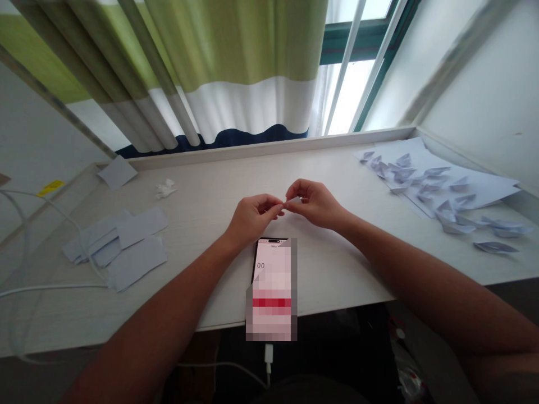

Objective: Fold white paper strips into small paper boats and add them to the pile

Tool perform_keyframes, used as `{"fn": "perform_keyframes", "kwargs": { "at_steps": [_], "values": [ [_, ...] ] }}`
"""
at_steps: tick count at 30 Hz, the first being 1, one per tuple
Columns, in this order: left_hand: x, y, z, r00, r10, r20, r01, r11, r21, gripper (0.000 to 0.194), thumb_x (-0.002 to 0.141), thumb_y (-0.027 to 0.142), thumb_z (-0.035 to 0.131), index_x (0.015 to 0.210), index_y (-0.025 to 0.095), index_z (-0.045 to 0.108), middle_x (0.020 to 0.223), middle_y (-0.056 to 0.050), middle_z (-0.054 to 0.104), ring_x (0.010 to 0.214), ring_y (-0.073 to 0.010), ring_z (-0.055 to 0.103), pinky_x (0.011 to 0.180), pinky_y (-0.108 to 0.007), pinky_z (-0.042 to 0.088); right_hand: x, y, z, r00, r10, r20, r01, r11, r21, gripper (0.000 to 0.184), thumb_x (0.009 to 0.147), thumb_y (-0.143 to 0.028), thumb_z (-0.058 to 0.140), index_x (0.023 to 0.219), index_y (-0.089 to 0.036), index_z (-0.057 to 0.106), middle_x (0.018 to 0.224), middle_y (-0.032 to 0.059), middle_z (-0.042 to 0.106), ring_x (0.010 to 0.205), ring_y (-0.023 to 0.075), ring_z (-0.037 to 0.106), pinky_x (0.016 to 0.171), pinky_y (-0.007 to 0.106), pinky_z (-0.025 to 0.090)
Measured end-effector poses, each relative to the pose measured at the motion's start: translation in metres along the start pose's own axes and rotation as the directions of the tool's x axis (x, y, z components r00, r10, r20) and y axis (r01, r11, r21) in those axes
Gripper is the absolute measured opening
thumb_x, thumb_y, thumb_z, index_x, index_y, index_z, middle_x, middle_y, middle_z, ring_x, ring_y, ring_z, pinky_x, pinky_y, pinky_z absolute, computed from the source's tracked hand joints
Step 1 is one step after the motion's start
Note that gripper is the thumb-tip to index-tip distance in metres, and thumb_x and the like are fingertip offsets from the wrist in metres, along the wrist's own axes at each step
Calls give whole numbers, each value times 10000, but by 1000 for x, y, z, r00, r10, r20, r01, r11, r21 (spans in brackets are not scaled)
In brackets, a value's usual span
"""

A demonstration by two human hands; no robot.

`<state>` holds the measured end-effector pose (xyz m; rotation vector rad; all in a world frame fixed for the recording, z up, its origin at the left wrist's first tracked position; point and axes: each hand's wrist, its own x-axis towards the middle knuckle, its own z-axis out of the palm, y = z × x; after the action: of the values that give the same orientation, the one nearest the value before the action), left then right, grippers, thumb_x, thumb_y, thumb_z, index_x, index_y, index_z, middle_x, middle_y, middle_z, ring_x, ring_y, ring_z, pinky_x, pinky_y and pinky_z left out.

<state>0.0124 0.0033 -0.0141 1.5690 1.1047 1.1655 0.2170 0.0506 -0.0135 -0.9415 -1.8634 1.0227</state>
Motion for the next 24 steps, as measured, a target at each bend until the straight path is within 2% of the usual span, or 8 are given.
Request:
{"fn": "perform_keyframes", "kwargs": {
  "at_steps": [4,9,12,14,16,19,22,24],
  "values": [
    [0,0,-1,1000,5,1,-5,1000,21,179,866,313,834,970,168,823,903,-83,844,854,-223,826,802,-344,664,1,1,-2,999,28,-19,-27,1000,7,157,823,-304,822,904,-184,760,912,58,792,818,197,696,767,366,552],
    [0,1,-1,999,41,-26,-40,998,54,138,887,292,795,949,174,828,863,-77,841,821,-214,824,771,-333,666,0,-5,-4,967,186,173,-210,968,134,284,842,-426,867,874,-157,785,711,37,747,628,148,652,605,297,538],
    [0,2,-1,997,67,-34,-65,996,54,144,887,292,789,949,168,827,857,-81,842,833,-221,825,762,-335,669,-1,-11,-4,969,164,185,-208,947,247,294,845,-426,880,876,-152,778,755,48,766,650,139,662,619,290,570],
    [0,2,-4,991,130,-29,-126,985,118,136,892,280,774,953,174,833,889,-84,849,845,-220,822,776,-335,667,-1,-13,-5,969,152,197,-205,936,287,276,853,-407,879,881,-152,777,769,46,767,654,133,655,624,289,579],
    [2,2,-8,969,246,19,-243,937,250,126,903,264,760,964,190,842,949,-85,858,865,-214,815,819,-338,660,-1,-13,-6,964,159,212,-221,923,316,265,850,-390,890,876,-152,775,733,29,742,643,127,641,618,285,573],
    [6,2,-15,905,399,149,-423,805,416,127,946,271,734,979,229,849,1034,-78,864,941,-216,806,916,-349,633,0,-11,-9,951,179,251,-264,893,364,259,864,-372,896,871,-146,769,704,16,703,625,121,622,625,293,574],
    [8,0,-16,885,425,189,-461,747,479,171,1006,308,677,998,253,839,1094,-78,857,1000,-217,796,936,-341,612,1,-10,-11,943,214,253,-304,864,402,253,899,-366,882,894,-146,756,734,32,708,629,132,643,655,321,604],
    [9,-2,-15,885,440,151,-448,718,533,207,1036,312,632,1019,256,831,1112,-84,850,1017,-217,788,924,-330,602,2,-11,-12,946,253,201,-317,847,427,288,888,-389,901,948,-159,739,754,39,727,627,148,672,635,324,617]
  ]
}}
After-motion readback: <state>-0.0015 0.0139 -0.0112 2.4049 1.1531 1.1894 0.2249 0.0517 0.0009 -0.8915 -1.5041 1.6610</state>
